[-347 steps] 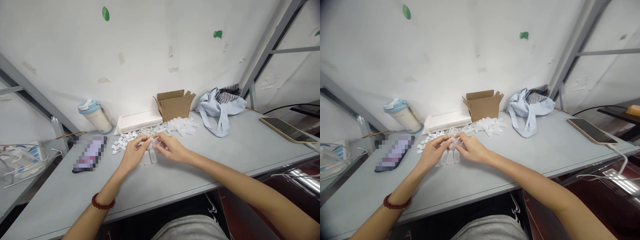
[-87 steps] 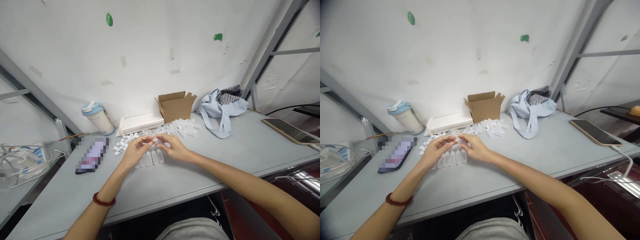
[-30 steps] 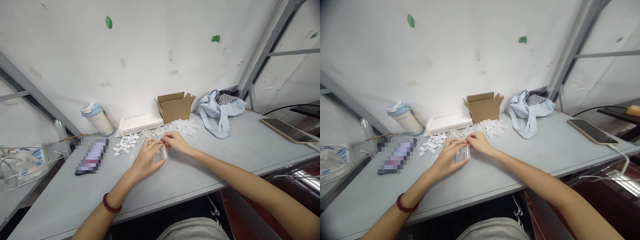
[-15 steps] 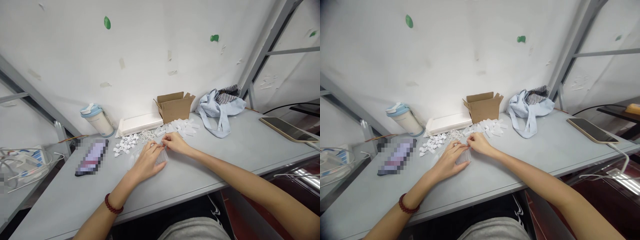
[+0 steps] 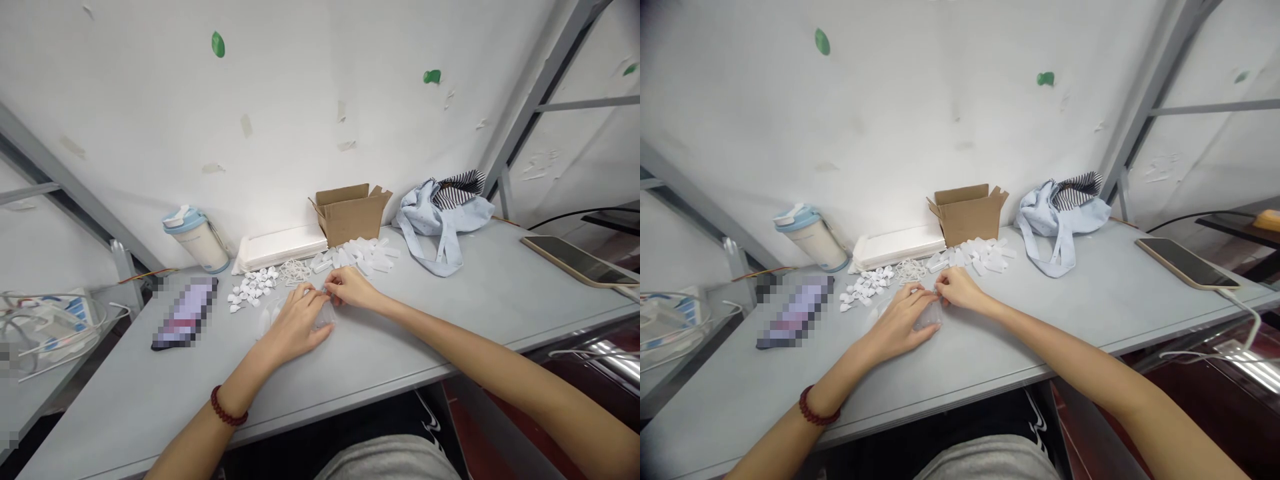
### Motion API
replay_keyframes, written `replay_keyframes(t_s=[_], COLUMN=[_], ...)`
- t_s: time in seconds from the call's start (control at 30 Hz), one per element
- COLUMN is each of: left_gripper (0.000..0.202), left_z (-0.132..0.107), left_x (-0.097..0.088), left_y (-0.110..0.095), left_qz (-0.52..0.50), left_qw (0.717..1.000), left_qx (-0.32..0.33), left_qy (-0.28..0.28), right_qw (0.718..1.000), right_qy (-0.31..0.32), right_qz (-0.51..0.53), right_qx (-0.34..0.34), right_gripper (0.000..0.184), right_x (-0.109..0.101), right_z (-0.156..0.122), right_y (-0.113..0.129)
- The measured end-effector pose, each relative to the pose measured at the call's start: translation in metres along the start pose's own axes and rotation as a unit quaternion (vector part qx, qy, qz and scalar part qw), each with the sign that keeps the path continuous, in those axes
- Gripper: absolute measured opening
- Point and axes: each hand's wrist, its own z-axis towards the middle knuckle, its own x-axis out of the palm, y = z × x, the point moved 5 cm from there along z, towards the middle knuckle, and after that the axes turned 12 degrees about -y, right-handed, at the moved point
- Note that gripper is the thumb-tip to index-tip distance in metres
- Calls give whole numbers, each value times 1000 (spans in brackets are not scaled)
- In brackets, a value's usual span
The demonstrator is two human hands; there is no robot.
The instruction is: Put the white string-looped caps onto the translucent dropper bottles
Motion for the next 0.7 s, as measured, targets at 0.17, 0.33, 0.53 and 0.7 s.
replay_keyframes(t_s=[0.17,0.33,0.53,0.7], left_gripper=[36,36,35,35], left_z=[1,0,0,1], left_x=[-1,-1,-2,-3], left_y=[-1,1,1,-1], left_qz=[-2,-5,-6,-13], left_qw=[1000,1000,1000,1000], left_qx=[1,1,-1,-4], left_qy=[-1,-6,0,2], right_qw=[1000,999,999,998], right_qy=[15,36,48,52], right_qz=[-19,-17,4,20], right_qx=[9,12,24,33], right_gripper=[14,11,11,11], right_x=[-1,0,2,3], right_z=[-3,-2,-2,-2], right_y=[3,0,-2,-4])
